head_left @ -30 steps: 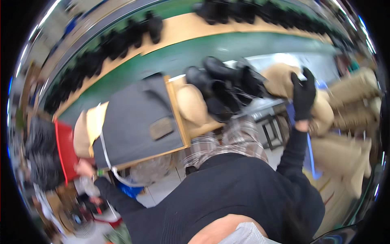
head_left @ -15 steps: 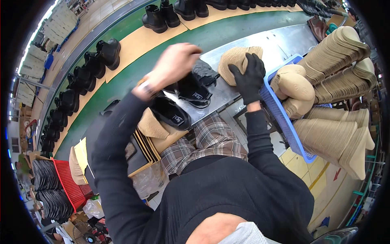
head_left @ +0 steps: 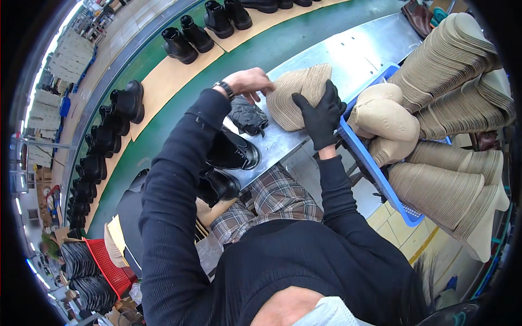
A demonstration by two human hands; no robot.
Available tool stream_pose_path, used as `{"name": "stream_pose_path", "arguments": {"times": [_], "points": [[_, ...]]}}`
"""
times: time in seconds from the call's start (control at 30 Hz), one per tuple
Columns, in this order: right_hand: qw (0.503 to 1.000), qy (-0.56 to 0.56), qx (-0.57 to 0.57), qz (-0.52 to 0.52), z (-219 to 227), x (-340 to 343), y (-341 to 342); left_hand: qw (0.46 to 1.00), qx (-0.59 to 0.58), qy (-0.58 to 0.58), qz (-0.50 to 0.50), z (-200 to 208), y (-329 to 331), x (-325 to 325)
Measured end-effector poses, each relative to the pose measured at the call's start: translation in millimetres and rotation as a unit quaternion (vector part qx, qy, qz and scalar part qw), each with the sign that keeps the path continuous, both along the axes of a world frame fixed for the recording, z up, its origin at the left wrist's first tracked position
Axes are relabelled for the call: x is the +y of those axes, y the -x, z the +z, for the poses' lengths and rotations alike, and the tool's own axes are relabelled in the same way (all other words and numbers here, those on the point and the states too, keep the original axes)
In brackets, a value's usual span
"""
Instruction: Manually inserting cardboard forms into boots and preparing footwear for packing on a factory line.
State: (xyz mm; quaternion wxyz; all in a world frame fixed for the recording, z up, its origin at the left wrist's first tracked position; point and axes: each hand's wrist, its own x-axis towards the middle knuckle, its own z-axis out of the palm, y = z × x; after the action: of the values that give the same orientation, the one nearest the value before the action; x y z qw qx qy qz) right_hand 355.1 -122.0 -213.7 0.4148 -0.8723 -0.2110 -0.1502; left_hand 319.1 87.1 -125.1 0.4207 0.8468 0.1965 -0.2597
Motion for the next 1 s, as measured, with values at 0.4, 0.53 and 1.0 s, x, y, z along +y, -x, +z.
{"name": "stream_pose_path", "arguments": {"times": [0.4,0.53,1.0], "points": [[0.997,0.071,-0.032,0.004,1.1,13.8,5.8,0.996,-0.083,-0.024,0.023,-25.5,2.2,4.2],[1.0,0.027,-0.003,0.007,-1.5,13.2,7.0,0.965,-0.122,-0.228,-0.05,1.1,-11.3,-12.3],[0.991,0.119,-0.038,0.039,3.0,17.6,9.3,0.988,-0.047,0.147,0.031,-16.9,12.7,13.7]]}}
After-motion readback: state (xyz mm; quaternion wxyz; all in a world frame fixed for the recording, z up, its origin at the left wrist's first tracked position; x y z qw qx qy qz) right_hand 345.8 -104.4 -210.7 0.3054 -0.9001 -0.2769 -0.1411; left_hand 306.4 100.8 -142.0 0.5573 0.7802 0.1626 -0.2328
